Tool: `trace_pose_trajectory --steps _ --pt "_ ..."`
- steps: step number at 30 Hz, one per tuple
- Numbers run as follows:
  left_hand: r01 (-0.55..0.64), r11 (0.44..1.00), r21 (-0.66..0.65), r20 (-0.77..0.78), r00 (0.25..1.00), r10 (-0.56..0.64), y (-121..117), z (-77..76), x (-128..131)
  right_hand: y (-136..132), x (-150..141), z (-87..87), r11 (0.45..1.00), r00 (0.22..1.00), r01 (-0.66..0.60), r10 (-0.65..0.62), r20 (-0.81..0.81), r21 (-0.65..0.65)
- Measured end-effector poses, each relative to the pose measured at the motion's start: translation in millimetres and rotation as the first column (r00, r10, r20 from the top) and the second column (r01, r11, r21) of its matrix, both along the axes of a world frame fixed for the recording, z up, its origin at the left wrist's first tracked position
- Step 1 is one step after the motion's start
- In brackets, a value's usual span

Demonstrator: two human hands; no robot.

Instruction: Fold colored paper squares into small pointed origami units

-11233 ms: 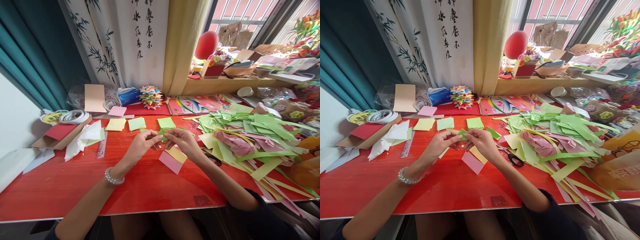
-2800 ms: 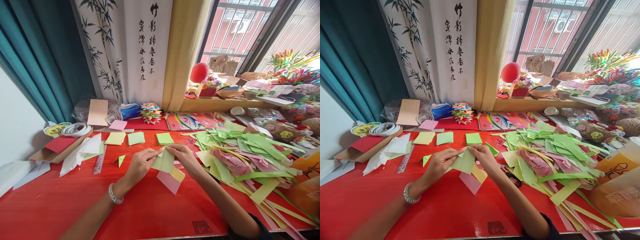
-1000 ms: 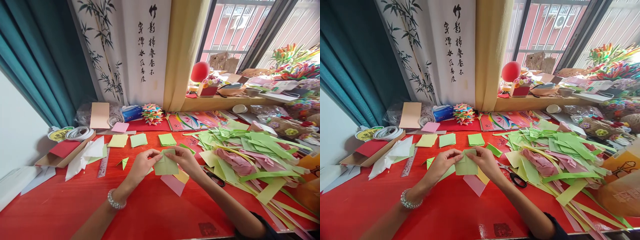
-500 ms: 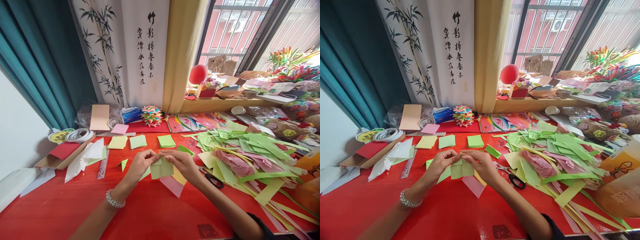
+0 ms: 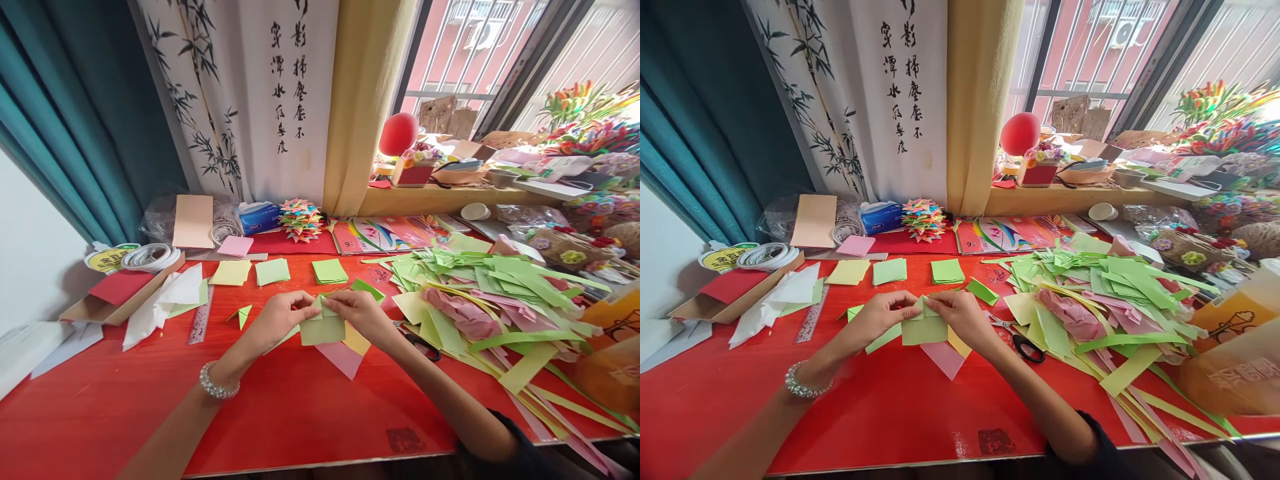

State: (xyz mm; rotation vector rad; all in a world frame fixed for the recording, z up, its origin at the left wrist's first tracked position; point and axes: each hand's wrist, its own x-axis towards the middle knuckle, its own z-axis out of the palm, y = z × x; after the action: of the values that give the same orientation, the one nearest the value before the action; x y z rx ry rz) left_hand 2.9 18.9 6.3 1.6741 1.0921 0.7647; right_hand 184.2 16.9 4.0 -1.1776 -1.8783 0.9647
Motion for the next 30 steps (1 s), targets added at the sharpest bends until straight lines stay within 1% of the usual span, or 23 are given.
trace_pose_trajectory --steps 3,6,8,13,17,21,23,25,27,30 --pt "0.019 0.999 -0.03 -0.073 0.997 -0.022 2.7 -2.8 -2.9 1.1 0.8 -0.8 1.0 1.0 -0.011 0.011 0.002 -0.017" --pt "0.013 0.999 -0.033 -0.112 0.994 -0.017 2.9 -4.1 -3.7 2.2 2.3 -1.8 0.994 0.997 -0.082 0.082 -0.001 -0.076" --pt "0.022 0.999 -0.031 -0.124 0.992 -0.026 2.3 -4.3 -3.5 2.6 2.7 -3.2 0.989 0.994 -0.108 0.108 0.0 -0.096" --pt "0.062 0.998 -0.028 -0.135 0.989 -0.065 2.1 -5.1 -3.5 1.9 1.5 -6.6 0.993 0.996 -0.087 0.088 0.001 -0.079" --pt "0.087 0.996 -0.025 -0.148 0.985 -0.09 2.9 -6.0 -5.6 0.8 0.3 -6.1 0.991 0.994 -0.105 0.107 0.02 -0.084" --pt "0.133 0.988 -0.074 -0.169 0.975 -0.144 2.4 -1.9 -7.9 -1.2 -1.4 -4.0 0.992 0.994 -0.097 0.1 0.044 -0.075" --pt "0.118 0.992 -0.043 -0.17 0.978 -0.123 0.6 2.6 -6.8 -2.8 -2.5 -3.1 0.994 0.995 -0.083 0.087 0.058 -0.065" --pt "0.06 0.996 0.061 -0.165 0.985 -0.05 -2.1 6.7 -3.5 -4.7 -3.3 -2.3 0.994 0.994 -0.087 0.091 0.065 -0.062" --pt "0.018 0.988 0.151 -0.152 0.988 0.005 -4.7 8.5 0.6 -6.2 -3.8 -1.5 0.992 0.992 -0.104 0.109 0.07 -0.07" --pt "-0.052 0.979 0.197 -0.101 0.992 0.073 -6.5 7.7 3.4 -6.8 -3.2 -0.3 0.989 0.988 -0.118 0.126 0.084 -0.089"
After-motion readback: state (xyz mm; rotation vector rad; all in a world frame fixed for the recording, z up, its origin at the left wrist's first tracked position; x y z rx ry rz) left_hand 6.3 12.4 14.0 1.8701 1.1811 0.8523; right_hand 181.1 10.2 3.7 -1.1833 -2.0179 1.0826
